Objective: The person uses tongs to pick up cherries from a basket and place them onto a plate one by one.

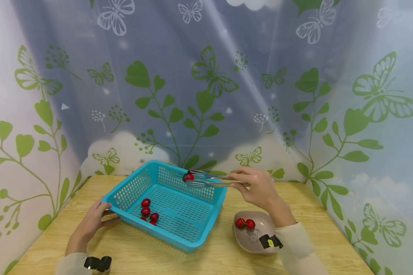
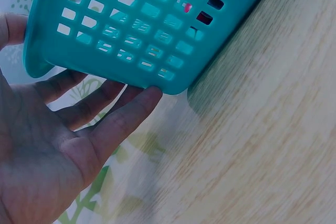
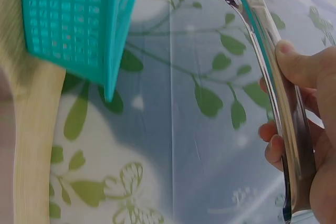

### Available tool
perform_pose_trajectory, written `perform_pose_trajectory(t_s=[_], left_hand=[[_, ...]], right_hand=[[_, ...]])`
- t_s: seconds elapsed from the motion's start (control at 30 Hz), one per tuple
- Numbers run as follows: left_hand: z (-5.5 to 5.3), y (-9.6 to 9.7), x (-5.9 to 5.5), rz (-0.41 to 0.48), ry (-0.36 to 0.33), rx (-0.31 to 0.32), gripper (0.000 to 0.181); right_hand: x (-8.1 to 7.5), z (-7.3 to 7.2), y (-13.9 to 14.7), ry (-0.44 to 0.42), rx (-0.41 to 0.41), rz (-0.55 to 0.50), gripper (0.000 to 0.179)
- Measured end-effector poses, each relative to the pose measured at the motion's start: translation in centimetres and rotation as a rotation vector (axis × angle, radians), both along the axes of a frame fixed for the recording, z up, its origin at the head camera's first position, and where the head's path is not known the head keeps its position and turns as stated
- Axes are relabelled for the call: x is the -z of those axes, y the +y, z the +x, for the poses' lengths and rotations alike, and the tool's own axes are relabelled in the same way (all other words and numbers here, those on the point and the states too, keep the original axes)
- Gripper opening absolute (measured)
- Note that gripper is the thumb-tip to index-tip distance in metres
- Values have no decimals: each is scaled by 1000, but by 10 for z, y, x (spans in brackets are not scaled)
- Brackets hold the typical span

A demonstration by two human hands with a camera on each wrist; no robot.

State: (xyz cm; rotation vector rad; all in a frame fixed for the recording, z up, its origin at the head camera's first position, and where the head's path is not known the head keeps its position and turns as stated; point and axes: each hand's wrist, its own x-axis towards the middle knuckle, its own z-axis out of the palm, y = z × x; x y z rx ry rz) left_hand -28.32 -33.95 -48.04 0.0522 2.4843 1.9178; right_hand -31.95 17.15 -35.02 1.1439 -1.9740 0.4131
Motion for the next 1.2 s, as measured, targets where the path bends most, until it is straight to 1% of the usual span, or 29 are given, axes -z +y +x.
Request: perform_pose_trajectory(t_s=[0.2, 0.37, 0.5, 0.67, 0.87, 1.03, 1.2], left_hand=[[0, 0, 1, -13, -13, -8, 57], [-1, 1, 0, -12, -6, -5, 57], [-2, 0, 0, -6, -4, 1, 58], [-2, -1, 0, -12, -3, -7, 58], [-2, 0, 0, -24, -15, -15, 57], [-2, -1, 3, -31, -8, -4, 58], [-1, -1, 0, -26, -16, -5, 58]], right_hand=[[8, 8, 32, -6, 27, -17, 31], [15, 16, 52, -14, 49, -19, 36], [20, 21, 65, -37, 63, -32, 36], [27, 23, 76, -64, 74, -36, 34], [36, 25, 81, -86, 85, -39, 36], [37, 26, 89, -116, 105, -27, 35], [36, 29, 101, -145, 131, -22, 35]])
